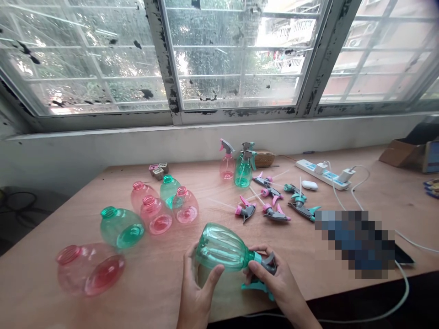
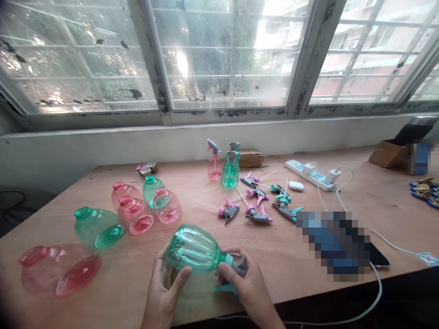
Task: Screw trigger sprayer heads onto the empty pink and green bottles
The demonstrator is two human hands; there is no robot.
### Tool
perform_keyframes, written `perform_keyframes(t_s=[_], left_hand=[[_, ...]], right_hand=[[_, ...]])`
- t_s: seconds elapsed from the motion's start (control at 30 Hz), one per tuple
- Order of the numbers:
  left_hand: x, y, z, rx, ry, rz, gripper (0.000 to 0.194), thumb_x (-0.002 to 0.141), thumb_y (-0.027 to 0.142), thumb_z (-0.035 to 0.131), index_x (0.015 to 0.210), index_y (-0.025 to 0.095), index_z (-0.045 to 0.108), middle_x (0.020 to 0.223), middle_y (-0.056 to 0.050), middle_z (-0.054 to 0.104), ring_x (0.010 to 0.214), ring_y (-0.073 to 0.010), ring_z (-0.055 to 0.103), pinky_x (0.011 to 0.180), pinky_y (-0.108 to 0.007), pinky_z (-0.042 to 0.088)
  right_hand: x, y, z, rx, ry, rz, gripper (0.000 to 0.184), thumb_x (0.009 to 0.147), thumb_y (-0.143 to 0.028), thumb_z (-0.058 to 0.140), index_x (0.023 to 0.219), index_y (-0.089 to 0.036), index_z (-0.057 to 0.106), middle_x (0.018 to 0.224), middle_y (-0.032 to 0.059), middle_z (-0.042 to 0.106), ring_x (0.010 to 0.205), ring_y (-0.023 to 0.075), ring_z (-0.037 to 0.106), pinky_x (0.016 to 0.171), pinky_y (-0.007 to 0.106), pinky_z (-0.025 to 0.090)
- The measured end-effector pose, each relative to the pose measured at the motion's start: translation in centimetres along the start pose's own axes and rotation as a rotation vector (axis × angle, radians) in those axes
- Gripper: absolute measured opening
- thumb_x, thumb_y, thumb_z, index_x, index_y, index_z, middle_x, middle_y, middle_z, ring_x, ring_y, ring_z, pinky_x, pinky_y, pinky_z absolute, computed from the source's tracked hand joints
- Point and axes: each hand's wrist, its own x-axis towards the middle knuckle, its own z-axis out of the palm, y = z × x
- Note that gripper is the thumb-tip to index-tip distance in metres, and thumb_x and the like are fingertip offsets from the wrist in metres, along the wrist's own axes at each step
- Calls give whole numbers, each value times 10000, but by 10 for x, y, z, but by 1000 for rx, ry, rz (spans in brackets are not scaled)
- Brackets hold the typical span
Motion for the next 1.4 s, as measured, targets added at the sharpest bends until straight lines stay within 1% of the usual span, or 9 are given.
perform_keyframes(t_s=[0.2,0.4,0.6,0.77,0.87,1.07,1.23,1.3,1.4], left_hand=[[2,-7,-3,-29,1,4,678,706,491,819,1273,242,543,1279,-99,661,1271,-334,574,1110,-476,401],[2,-4,-4,40,-70,116,608,751,390,807,1317,322,596,1500,-41,517,1474,-314,344,1227,-447,240],[-2,-5,-6,26,-82,81,870,644,460,872,1399,246,495,1397,-108,596,1382,-363,462,1187,-489,305],[2,-7,-5,-13,-49,17,826,632,440,887,1339,258,503,1380,-105,605,1344,-357,505,1143,-488,369],[6,-13,-1,-73,-9,69,887,601,370,913,1370,318,473,1451,-73,564,1376,-322,485,1140,-438,393],[7,-13,-3,-61,-12,41,693,758,435,792,1373,303,501,1435,-87,584,1318,-288,558,1068,-375,466],[3,0,-7,-88,119,47,422,913,502,581,1243,241,619,1320,-78,656,1298,-264,554,1048,-343,445],[3,2,-6,-102,130,67,455,885,545,603,1197,216,634,1283,-90,672,1271,-280,570,1037,-352,452],[4,0,-4,-37,81,59,549,766,515,767,1206,218,626,1281,-92,676,1220,-294,611,1043,-369,461]], right_hand=[[1,0,-2,31,-1,10,412,787,-460,822,1009,-174,625,644,12,744,543,177,708,585,301,589],[2,-5,-6,125,-23,71,432,810,-486,792,1037,-187,578,632,9,753,505,188,714,527,291,584],[0,-2,-3,70,-54,32,405,811,-438,809,1034,-180,590,671,13,755,565,178,718,592,301,592],[2,-2,-7,60,-136,81,427,815,-440,805,1058,-172,576,606,3,749,500,161,705,528,257,557],[4,-2,-11,84,-125,87,448,823,-453,793,1082,-172,560,602,-5,747,487,160,706,517,257,562],[3,-3,-11,116,-83,68,474,805,-470,799,1085,-175,555,616,10,759,494,178,714,520,267,558],[0,-3,-3,57,-27,28,438,796,-449,813,1064,-185,590,640,-1,740,565,182,704,593,298,576],[-2,-3,1,-23,-43,14,422,793,-432,823,1065,-183,617,656,-4,732,603,182,703,636,303,577],[-3,-3,3,-78,-36,-3,426,784,-446,826,1061,-181,641,660,-6,723,603,184,701,641,308,574]])
